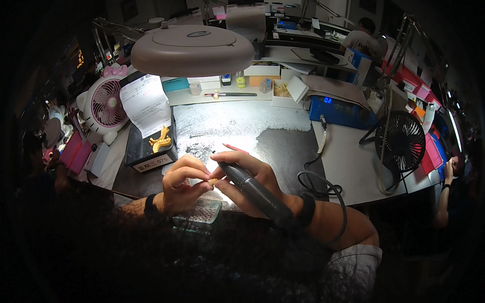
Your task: Using a rotary tool to sand or polish a small dental model on a laboratory workbench.
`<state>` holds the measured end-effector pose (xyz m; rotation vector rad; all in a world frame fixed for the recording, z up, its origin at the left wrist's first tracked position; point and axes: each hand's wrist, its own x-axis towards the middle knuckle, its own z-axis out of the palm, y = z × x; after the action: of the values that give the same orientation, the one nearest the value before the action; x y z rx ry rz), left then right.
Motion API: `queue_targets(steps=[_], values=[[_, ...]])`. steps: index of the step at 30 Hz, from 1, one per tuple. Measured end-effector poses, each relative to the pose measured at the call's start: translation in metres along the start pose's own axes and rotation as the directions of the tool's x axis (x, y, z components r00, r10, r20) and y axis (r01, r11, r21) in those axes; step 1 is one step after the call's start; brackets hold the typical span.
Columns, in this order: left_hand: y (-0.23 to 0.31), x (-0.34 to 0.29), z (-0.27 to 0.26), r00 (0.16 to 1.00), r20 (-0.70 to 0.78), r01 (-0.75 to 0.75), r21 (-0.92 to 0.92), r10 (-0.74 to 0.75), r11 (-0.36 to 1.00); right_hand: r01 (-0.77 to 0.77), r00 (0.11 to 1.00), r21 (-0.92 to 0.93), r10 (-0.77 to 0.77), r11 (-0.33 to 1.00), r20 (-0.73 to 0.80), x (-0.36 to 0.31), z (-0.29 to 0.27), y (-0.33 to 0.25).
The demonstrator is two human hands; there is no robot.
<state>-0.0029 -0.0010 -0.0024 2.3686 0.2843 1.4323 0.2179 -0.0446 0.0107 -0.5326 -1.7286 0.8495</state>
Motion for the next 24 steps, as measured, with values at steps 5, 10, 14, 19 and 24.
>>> queue_targets(steps=[5,10,14,19,24], values=[[0.0007,-0.0002,0.0019,0.999,-0.034,0.024,-0.006,-0.024,1.000,-0.002,1.000,0.016,0.002,1.000,0.002,0.0001,-0.0009,-0.0010],[0.0018,0.0000,0.0017,0.999,-0.030,0.031,-0.002,-0.031,1.000,-0.049,0.998,0.068,0.051,0.996,-0.021,-0.0016,0.0016,-0.0033],[0.0045,0.0012,0.0015,0.998,-0.031,0.059,-0.009,-0.059,0.998,0.028,1.000,-0.007,-0.028,1.000,-0.012,-0.0014,0.0008,-0.0013],[0.0072,0.0035,0.0034,0.995,-0.015,0.096,-0.043,-0.097,0.994,0.048,0.998,-0.078,-0.050,0.996,-0.025,-0.0028,0.0000,-0.0039],[0.0079,0.0024,0.0026,0.990,0.017,0.143,-0.097,-0.142,0.985,-0.007,0.998,-0.025,0.006,1.000,-0.058,-0.0050,0.0043,-0.0022]])
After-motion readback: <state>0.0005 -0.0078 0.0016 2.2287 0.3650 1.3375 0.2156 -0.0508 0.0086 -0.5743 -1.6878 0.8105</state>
